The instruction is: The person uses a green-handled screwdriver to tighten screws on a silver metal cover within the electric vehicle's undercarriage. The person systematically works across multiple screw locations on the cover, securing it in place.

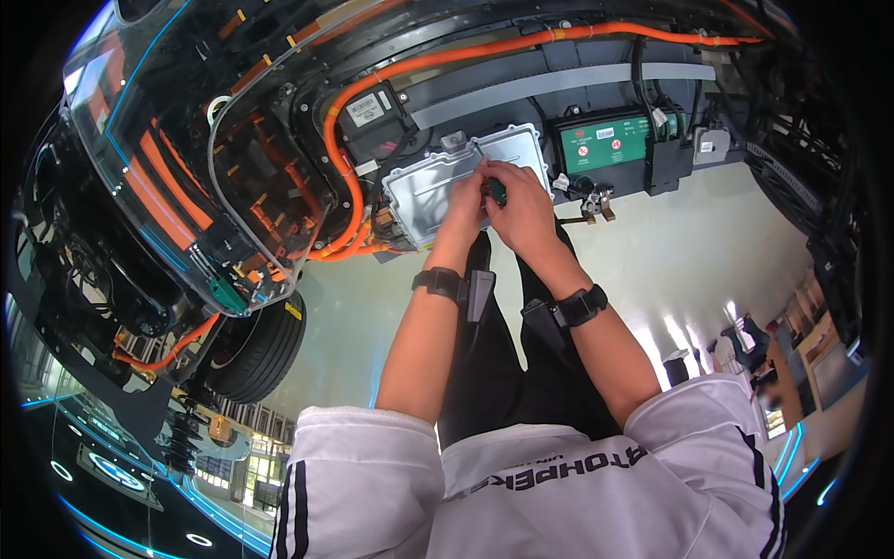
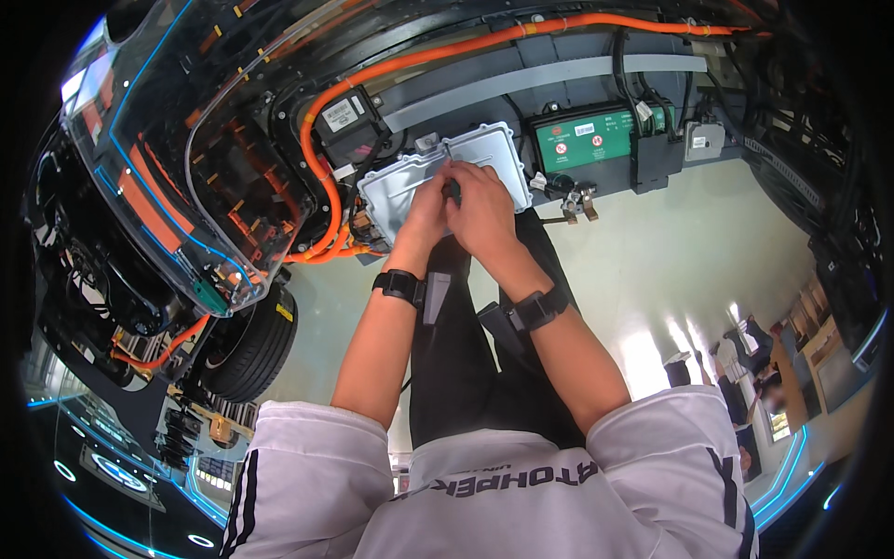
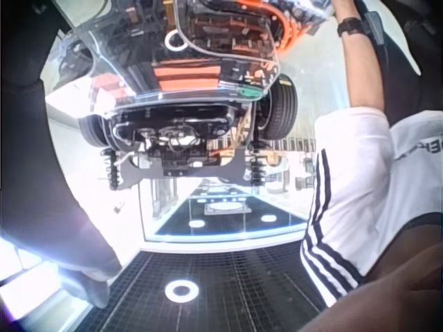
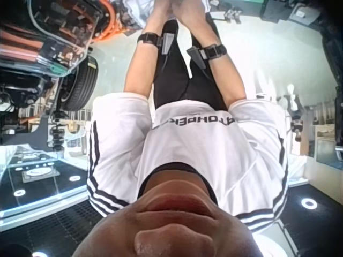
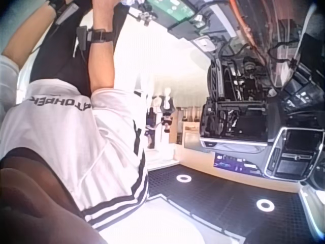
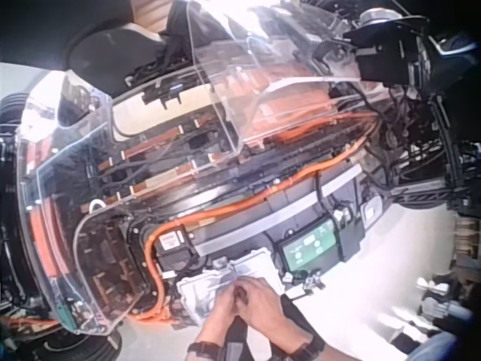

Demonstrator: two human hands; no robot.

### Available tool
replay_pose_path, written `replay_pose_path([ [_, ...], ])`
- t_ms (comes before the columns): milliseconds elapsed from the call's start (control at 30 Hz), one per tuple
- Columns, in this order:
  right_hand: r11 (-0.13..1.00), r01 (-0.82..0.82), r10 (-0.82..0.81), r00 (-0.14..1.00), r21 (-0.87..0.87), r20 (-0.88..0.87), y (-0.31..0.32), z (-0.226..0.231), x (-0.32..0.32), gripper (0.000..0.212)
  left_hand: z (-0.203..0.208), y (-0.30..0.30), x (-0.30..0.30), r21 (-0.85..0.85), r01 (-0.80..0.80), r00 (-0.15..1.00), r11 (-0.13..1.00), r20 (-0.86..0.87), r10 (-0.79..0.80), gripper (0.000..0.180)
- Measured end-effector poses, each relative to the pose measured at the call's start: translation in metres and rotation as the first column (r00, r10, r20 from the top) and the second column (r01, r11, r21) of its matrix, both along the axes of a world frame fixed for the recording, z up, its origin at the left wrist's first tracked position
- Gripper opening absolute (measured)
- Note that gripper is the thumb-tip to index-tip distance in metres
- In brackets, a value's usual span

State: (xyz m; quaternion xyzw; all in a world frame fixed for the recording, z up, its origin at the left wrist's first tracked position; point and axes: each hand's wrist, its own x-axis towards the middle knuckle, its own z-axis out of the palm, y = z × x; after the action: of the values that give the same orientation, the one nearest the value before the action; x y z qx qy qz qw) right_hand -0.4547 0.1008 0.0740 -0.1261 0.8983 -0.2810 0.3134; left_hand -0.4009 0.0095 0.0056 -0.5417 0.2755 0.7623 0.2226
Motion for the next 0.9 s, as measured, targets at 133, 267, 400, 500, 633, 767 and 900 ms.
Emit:
replay_pose_path([
  [133,0.987,0.151,-0.147,0.987,-0.054,0.059,-0.008,0.013,-0.003,0.037,-0.01,-0.007,0.004,0.114,-0.116,0.992,0.987,-0.037,0.121,0.039],
  [267,0.907,0.402,-0.421,0.852,0.129,0.311,-0.011,0.017,-0.005,0.042,-0.004,-0.01,-0.003,0.148,-0.069,0.996,0.987,-0.045,0.076,0.036],
  [400,0.986,0.127,-0.133,0.99,0.11,0.047,-0.009,0.014,0.0,0.047,0.0,-0.014,-0.012,0.068,0.055,0.998,0.996,0.007,-0.056,0.036],
  [500,0.995,-0.005,0.011,0.998,0.1,-0.06,-0.008,0.02,0.0,0.044,0.002,-0.015,-0.018,0.034,0.112,0.993,0.993,0.024,-0.113,0.035],
  [633,0.952,0.04,-0.092,0.983,0.302,0.159,-0.017,0.026,-0.006,0.043,-0.001,-0.019,-0.017,0.106,0.022,0.998,0.994,0.055,-0.028,0.033],
  [767,0.978,-0.001,-0.016,0.997,0.209,0.078,-0.014,0.027,-0.005,0.046,-0.008,-0.018,-0.016,0.114,0.123,0.991,0.986,0.038,-0.128,0.034],
  [900,0.981,0.087,-0.073,0.994,0.173,-0.084,-0.018,0.027,0.002,0.046,-0.013,-0.02,-0.014,0.045,0.153,0.988,0.987,0.01,-0.154,0.035],
])
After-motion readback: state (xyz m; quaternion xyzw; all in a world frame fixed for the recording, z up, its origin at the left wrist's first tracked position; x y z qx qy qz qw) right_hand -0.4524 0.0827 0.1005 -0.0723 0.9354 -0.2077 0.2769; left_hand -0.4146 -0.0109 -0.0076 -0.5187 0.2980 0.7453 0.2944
